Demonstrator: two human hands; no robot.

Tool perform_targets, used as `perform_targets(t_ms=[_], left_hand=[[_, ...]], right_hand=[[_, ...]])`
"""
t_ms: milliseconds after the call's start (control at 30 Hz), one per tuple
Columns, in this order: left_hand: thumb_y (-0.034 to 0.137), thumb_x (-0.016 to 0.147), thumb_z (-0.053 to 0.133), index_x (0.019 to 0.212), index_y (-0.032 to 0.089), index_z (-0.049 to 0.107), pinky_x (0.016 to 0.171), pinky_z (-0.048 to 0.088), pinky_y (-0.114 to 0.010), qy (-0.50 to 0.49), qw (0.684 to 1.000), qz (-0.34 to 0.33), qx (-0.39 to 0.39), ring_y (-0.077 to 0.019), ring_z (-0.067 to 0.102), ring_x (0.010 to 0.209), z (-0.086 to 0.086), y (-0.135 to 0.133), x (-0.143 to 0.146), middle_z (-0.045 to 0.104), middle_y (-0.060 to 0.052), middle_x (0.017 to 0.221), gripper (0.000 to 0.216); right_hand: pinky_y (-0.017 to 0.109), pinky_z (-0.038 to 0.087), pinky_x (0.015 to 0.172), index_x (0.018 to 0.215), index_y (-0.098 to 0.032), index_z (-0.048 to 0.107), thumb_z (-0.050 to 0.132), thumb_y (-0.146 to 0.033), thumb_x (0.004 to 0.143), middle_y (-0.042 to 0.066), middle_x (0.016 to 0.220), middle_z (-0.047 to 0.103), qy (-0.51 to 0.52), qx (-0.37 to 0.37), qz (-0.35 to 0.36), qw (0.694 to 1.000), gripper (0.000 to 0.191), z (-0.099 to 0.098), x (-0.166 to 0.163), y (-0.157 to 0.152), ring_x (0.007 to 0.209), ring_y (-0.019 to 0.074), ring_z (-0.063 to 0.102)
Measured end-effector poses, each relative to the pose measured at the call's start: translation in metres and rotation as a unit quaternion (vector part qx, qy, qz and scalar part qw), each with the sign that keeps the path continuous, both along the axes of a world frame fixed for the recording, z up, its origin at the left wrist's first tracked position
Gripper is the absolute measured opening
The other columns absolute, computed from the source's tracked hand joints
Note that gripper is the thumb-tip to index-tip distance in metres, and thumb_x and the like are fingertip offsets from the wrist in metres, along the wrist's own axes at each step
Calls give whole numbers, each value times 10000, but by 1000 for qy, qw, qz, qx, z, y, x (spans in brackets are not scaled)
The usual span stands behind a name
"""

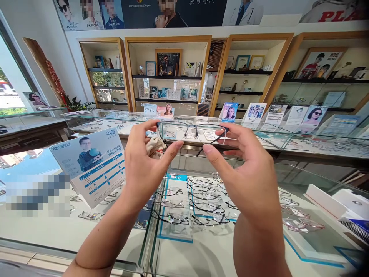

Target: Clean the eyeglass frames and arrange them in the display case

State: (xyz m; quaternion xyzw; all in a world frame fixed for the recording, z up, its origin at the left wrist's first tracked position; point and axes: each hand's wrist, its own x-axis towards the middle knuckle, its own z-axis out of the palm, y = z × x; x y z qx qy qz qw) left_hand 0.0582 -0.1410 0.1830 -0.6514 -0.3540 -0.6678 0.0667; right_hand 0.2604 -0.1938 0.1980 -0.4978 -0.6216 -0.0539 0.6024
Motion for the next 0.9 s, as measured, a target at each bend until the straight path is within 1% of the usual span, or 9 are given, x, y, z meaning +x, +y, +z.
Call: perform_targets(t_ms=[200, 467, 600, 900], left_hand=[[588, 912, 851, 1316, 266, 655, 930, 574, -399, -1, 1000, 6, 8, -236, 670, 1086, -1, 1, 0, 701, -76, 1218, 552], [579, 924, 835, 1289, 258, 651, 911, 587, -398, 2, 1000, -2, -3, -237, 677, 1080, 0, -1, 2, 701, -78, 1204, 519], [582, 924, 833, 1285, 254, 649, 876, 596, -381, 5, 1000, -8, -19, -242, 687, 1091, 1, -2, 2, 706, -79, 1197, 521], [597, 929, 820, 1272, 252, 654, 875, 607, -377, 7, 999, -12, -35, -233, 699, 1073, 3, -4, 1, 722, -74, 1190, 514]], right_hand=[[562, 665, 943, 1418, -286, 670, 802, -522, 938, 125, 1310, 786, 8, -5, -9, 1000, 551, 0, 0, 1, 1172, 341, 766], [567, 666, 950, 1395, -288, 680, 774, -507, 957, 113, 1309, 789, -2, 12, -4, 1000, 498, 0, 0, -1, 1161, 331, 768], [570, 668, 949, 1393, -297, 679, 774, -501, 958, 107, 1305, 788, -4, 13, -8, 1000, 490, 0, 0, -1, 1154, 330, 767], [556, 656, 955, 1384, -293, 669, 773, -496, 959, 108, 1299, 786, -7, 11, -15, 1000, 483, 1, -1, -4, 1134, 317, 764]])
